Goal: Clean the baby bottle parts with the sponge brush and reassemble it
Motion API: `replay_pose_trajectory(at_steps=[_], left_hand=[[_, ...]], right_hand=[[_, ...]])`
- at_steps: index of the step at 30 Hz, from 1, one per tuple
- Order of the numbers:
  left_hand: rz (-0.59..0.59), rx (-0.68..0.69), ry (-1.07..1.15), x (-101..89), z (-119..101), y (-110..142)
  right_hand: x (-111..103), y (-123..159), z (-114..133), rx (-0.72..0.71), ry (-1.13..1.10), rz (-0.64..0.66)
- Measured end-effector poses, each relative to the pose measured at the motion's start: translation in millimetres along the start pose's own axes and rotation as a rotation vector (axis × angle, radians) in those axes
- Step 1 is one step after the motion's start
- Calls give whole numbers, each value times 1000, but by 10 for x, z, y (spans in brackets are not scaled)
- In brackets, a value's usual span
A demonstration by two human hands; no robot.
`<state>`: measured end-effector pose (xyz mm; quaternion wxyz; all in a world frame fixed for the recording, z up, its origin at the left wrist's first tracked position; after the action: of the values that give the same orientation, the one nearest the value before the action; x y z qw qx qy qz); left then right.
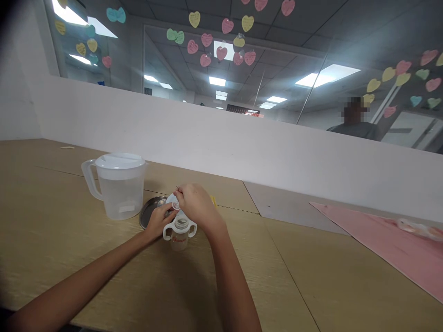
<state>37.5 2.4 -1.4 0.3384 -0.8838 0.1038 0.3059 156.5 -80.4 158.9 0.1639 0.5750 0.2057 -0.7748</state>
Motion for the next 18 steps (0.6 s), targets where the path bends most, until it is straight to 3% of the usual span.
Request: replay_pose_trajectory(at_steps=[18], left_hand=[[-3, -5, 3, 17, 9, -4]], right_hand=[[14, -20, 0, 8, -5, 21]])
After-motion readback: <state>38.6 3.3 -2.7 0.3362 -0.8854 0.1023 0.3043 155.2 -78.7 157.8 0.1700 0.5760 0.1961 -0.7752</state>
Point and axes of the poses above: each hand's wrist, its own y-axis away from the middle knuckle, its own x-axis out of the palm, z = x × y, the point moved 2 cm from there along -y, towards the middle knuckle, and after that the axes turned 13 degrees about z, right-handed, at the moved point
